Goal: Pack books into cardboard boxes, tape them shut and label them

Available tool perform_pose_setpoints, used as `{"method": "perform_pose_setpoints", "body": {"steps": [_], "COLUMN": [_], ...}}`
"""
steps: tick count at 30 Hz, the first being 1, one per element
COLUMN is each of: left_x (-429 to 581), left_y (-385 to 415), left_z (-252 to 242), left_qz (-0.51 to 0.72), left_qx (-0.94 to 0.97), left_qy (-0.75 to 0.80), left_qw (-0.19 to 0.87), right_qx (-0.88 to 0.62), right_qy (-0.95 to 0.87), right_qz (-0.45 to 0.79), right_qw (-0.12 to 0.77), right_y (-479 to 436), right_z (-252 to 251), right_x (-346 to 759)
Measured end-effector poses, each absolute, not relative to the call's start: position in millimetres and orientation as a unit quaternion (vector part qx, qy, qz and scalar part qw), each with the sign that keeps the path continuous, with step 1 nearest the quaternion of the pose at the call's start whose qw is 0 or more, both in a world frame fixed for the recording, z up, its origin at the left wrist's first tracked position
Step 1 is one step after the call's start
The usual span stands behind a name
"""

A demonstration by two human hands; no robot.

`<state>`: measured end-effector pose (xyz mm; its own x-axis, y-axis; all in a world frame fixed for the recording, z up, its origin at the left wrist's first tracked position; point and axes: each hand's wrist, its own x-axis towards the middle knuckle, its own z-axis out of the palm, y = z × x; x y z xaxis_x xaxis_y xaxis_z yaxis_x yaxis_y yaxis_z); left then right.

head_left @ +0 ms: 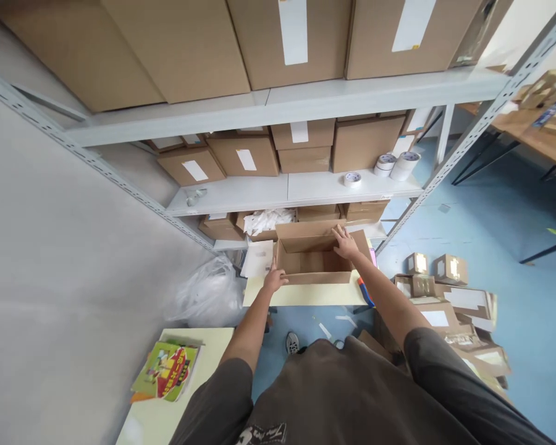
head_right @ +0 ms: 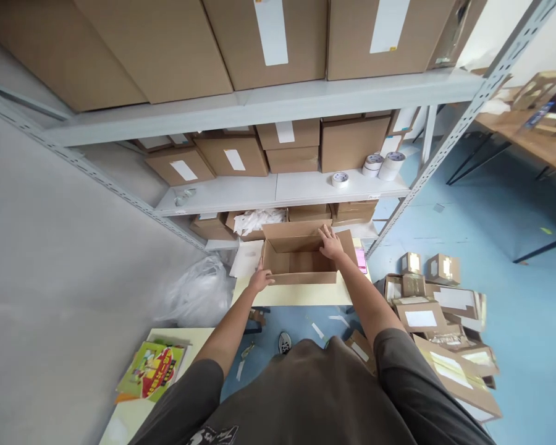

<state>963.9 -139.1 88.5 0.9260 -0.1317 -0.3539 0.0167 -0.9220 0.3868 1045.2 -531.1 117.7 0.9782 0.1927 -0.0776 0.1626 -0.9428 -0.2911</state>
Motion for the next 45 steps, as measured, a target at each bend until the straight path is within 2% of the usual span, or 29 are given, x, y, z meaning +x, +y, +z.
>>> {"method": "perform_pose_setpoints", "body": {"steps": [5, 13, 20, 25, 28, 33, 37, 40, 45], "left_x": [964, 973, 971, 968, 965, 958, 955, 963, 998], "left_y": [-142, -142, -144, -139, -137, -123, -84, -42, 27], "left_z": [92, 83, 77, 72, 68, 57, 52, 49, 29], "left_qz": [-0.197, -0.199, -0.164, -0.168, -0.175, -0.162, -0.122, -0.089, -0.096], "left_qx": [0.958, 0.950, 0.942, 0.929, 0.924, 0.916, 0.894, 0.889, 0.901], "left_qy": [-0.012, 0.002, -0.018, -0.041, -0.052, -0.104, -0.167, -0.145, 0.004], "left_qw": [0.209, 0.241, 0.292, 0.327, 0.337, 0.352, 0.397, 0.425, 0.422], "right_qx": [-0.980, -0.986, -0.989, -0.993, -0.991, -0.955, -0.923, -0.914, -0.916], "right_qy": [-0.067, -0.049, -0.053, -0.055, -0.023, -0.065, -0.092, -0.086, -0.023], "right_qz": [0.125, 0.091, 0.107, 0.075, 0.051, 0.010, -0.010, 0.018, 0.093], "right_qw": [0.142, 0.132, 0.088, 0.078, 0.118, 0.289, 0.373, 0.397, 0.389], "right_y": [-521, -512, -515, -508, -469, -342, -245, -196, -153], "right_z": [97, 57, 67, 84, 94, 100, 90, 78, 55], "right_x": [1081, 1094, 1092, 1075, 1061, 1040, 1033, 1039, 1064]}}
